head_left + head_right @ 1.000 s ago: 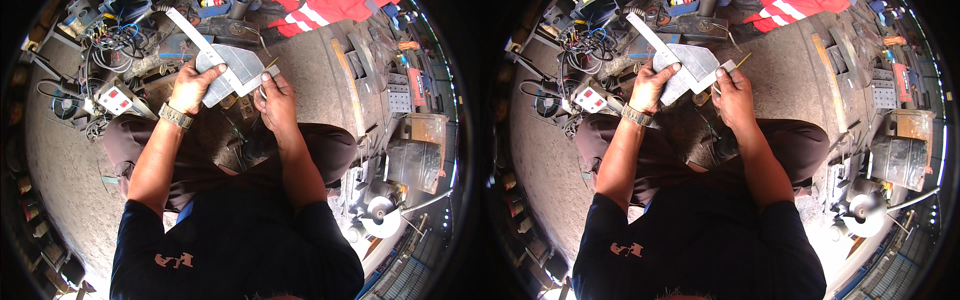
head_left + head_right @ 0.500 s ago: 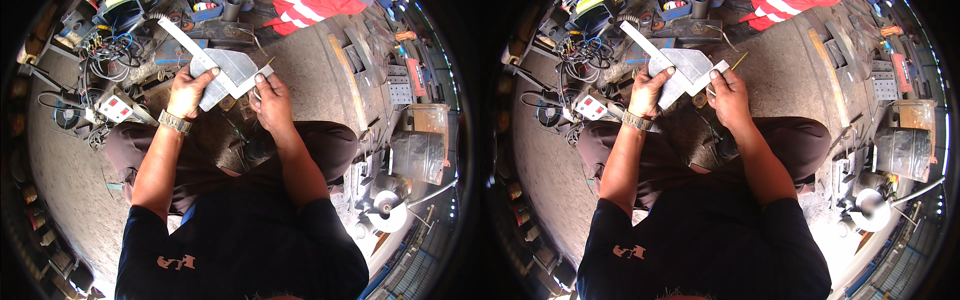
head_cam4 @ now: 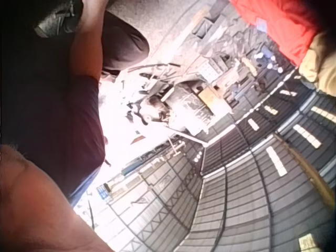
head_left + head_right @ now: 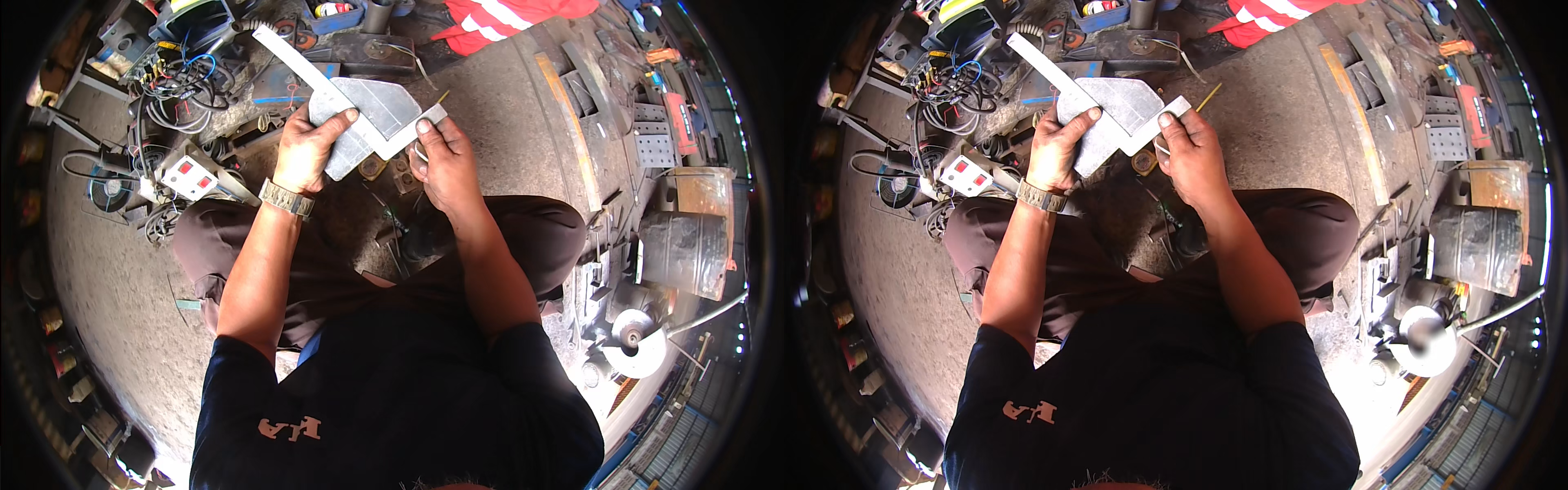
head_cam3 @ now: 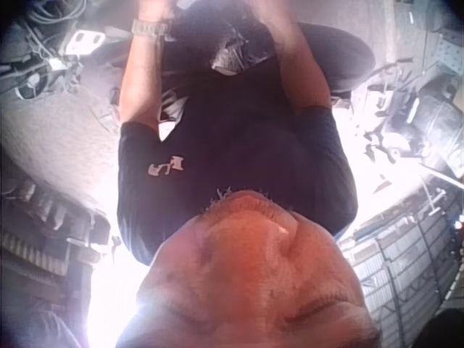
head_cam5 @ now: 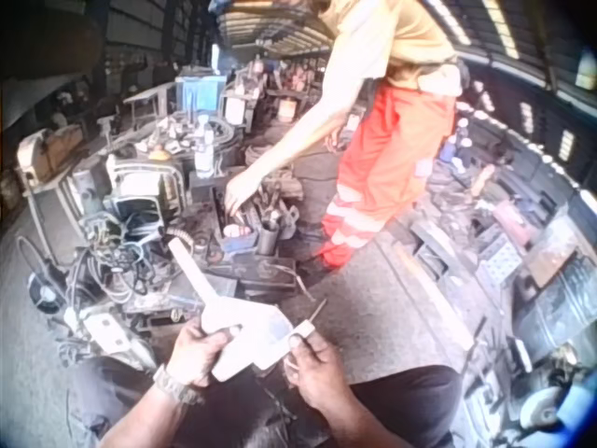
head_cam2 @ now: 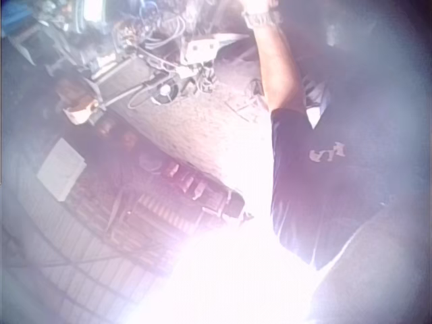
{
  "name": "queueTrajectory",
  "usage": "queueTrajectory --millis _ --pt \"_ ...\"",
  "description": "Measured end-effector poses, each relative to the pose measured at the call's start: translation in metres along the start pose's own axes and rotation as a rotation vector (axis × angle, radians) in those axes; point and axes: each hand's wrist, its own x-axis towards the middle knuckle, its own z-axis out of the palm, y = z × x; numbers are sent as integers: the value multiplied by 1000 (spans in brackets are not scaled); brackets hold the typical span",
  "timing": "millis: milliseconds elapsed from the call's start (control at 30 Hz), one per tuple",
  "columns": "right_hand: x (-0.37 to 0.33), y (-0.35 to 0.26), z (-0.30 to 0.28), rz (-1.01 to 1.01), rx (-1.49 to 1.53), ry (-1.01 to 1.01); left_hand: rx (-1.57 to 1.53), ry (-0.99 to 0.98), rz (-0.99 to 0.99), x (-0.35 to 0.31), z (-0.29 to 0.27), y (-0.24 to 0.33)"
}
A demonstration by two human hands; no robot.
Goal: The person measures a metal plate using a try square and a tape measure, then marks the plate with a center punch and hammer. The person handles the metal plate, try square, tape measure, center punch, and hammer.
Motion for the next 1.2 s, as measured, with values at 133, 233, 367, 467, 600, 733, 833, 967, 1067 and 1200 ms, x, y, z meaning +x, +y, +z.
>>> queueTrajectory --millis 133,233,367,467,600,733,833,967,1067,1200 --pt "0 0 -5 -3 -4 -67 -5 -13 -18 0 -1 4" --pt "1 -1 -5 -10 21 -110 -14 -23 -7 -1 -2 5" --pt "-2 -5 -1 4 -6 -57 -17 -38 -3 -1 -2 4" --pt "1 1 -4 -4 -8 -59 4 -45 -9 0 -6 3" --pt "1 2 -3 0 14 -60 -19 -48 -17 0 -6 1" --pt "-1 -3 -2 -20 12 -86 -42 -52 -23 2 -5 0" --pt "-2 -5 -1 -22 24 -94 -30 -41 -15 1 -4 1" --pt "-2 -8 -3 -14 32 -96 -34 -32 -26 -2 0 5" --pt "-3 -9 -4 12 34 -92 -19 -30 -17 0 -2 5" --pt "-1 -7 -7 37 24 -113 -8 -34 -10 -1 -2 6"
